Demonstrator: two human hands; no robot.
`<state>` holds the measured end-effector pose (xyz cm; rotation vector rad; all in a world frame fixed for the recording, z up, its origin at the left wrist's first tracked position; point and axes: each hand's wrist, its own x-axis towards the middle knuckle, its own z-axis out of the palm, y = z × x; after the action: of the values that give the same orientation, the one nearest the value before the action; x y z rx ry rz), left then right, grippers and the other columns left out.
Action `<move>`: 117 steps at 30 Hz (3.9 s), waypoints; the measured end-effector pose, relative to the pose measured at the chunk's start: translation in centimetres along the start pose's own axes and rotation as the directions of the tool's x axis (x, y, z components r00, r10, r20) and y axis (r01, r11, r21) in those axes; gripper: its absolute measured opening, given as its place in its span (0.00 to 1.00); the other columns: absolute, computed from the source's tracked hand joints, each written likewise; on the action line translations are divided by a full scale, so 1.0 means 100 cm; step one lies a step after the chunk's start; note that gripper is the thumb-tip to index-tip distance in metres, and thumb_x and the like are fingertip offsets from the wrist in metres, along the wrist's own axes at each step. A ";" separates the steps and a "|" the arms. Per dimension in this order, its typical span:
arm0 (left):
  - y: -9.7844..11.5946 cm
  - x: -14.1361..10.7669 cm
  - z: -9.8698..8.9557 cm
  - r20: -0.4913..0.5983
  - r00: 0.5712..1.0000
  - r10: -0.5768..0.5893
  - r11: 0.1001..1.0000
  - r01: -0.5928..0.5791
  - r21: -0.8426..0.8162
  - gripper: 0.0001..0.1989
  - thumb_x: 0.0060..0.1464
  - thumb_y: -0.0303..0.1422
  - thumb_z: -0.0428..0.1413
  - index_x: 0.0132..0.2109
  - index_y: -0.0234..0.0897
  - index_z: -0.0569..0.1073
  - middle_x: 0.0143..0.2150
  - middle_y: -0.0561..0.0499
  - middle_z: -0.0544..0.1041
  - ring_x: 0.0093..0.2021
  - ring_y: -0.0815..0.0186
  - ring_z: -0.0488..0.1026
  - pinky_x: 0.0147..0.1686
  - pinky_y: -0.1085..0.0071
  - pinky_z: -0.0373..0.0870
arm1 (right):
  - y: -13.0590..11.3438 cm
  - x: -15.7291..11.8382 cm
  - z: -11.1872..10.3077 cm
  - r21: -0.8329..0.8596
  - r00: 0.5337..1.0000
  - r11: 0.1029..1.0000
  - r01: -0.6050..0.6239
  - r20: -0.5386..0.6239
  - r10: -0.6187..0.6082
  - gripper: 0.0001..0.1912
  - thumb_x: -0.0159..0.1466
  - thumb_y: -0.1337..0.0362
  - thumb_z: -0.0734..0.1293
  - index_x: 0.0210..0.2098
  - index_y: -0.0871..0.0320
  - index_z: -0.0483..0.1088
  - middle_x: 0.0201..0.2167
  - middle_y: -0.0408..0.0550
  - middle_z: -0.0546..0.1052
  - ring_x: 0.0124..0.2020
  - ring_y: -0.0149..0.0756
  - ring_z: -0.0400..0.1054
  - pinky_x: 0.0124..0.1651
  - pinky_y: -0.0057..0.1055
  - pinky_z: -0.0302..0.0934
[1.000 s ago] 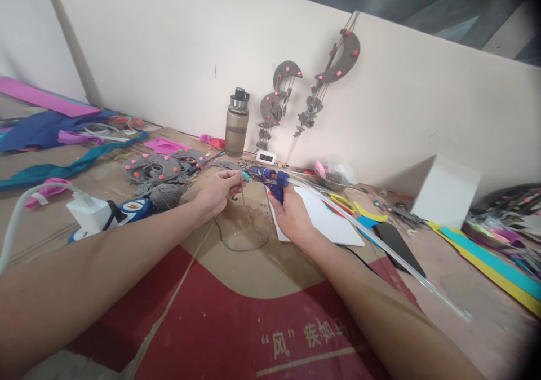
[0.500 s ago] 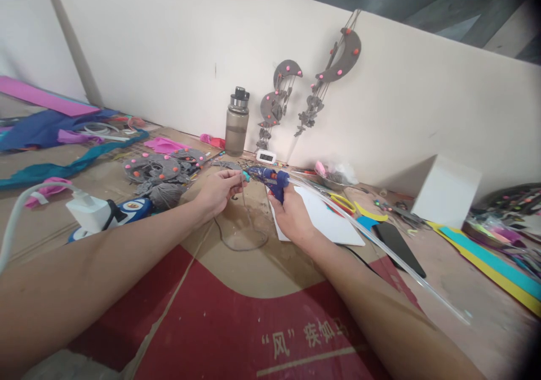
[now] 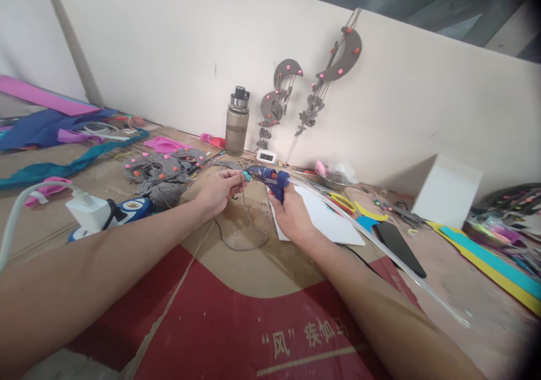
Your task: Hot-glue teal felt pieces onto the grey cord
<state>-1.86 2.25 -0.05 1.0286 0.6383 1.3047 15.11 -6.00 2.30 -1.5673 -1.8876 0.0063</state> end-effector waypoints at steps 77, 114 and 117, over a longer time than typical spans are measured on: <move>0.013 -0.035 0.028 0.234 0.931 0.279 0.736 -0.364 0.571 0.08 0.48 0.35 0.58 0.35 0.36 0.73 0.29 0.50 0.75 0.28 0.66 0.72 0.25 0.73 0.68 | -0.020 -0.004 0.014 0.645 0.981 0.752 -0.133 -0.023 0.193 0.06 0.60 0.60 0.58 0.32 0.55 0.62 0.28 0.39 0.67 0.25 0.26 0.58 0.27 0.24 0.56; 0.022 -0.038 0.034 0.241 0.963 0.124 0.859 -0.225 0.460 0.07 0.47 0.33 0.56 0.28 0.34 0.75 0.23 0.51 0.74 0.23 0.70 0.68 0.26 0.73 0.65 | -0.017 -0.001 0.006 0.501 0.981 0.856 -0.127 -0.063 0.182 0.12 0.57 0.60 0.62 0.21 0.58 0.67 0.17 0.37 0.65 0.22 0.26 0.56 0.26 0.25 0.49; 0.025 -0.040 0.036 0.236 0.965 0.115 0.840 -0.221 0.495 0.06 0.47 0.32 0.56 0.27 0.35 0.75 0.23 0.52 0.74 0.23 0.70 0.67 0.26 0.74 0.64 | -0.017 0.000 0.007 0.505 0.978 0.852 -0.140 -0.063 0.199 0.12 0.57 0.60 0.62 0.20 0.58 0.66 0.17 0.37 0.64 0.21 0.26 0.55 0.26 0.24 0.49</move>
<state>-0.68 -2.62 3.07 1.6716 0.7806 1.1821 13.28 -6.24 2.48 -1.3300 -1.4937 0.4431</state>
